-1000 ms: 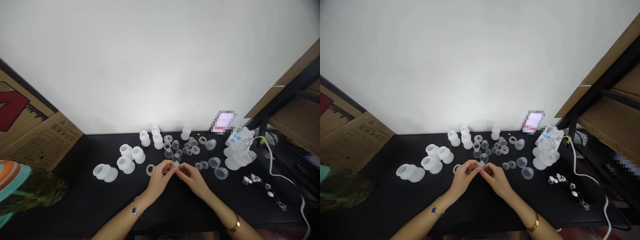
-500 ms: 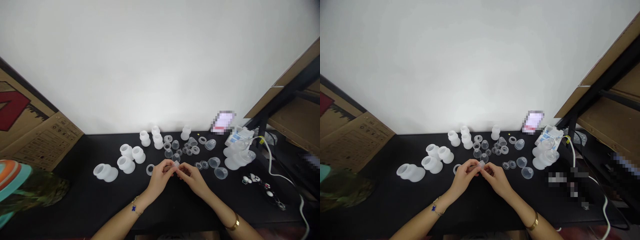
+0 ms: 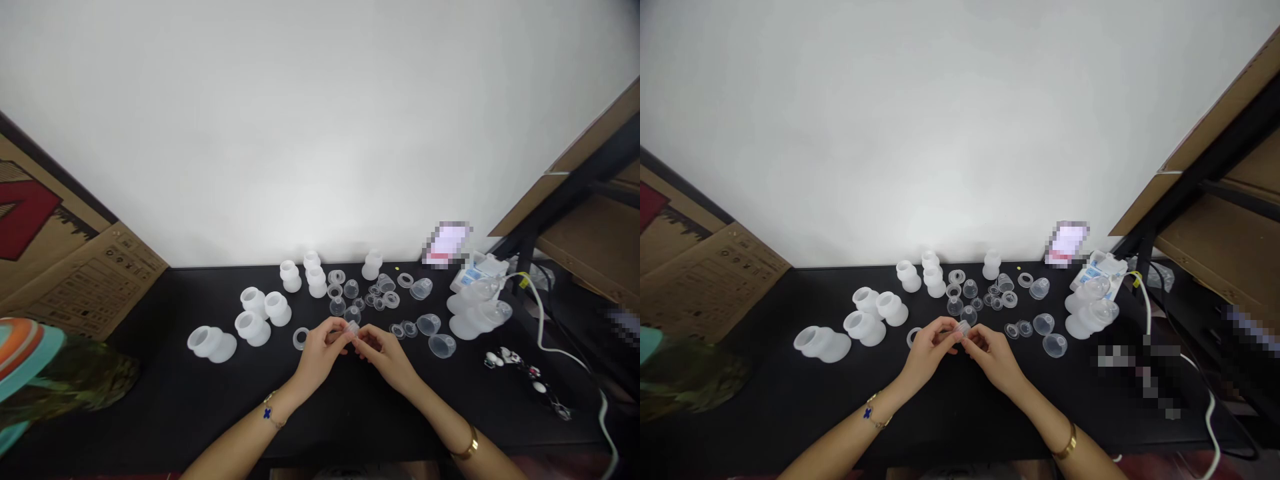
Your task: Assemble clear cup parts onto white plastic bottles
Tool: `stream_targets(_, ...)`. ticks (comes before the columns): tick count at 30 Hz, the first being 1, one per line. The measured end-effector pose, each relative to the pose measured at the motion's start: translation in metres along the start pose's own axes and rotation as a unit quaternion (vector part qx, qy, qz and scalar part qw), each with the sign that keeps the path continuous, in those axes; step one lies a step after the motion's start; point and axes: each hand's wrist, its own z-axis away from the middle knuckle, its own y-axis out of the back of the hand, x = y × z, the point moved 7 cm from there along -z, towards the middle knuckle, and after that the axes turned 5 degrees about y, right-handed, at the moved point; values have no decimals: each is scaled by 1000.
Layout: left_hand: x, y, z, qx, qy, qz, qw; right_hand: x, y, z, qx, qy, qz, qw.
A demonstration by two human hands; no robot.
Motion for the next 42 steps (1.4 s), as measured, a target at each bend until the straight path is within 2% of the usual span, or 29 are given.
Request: stream_targets(42,-7,3,-4,-4,19,28,999,2,-1,1,-12,10,-17,1000)
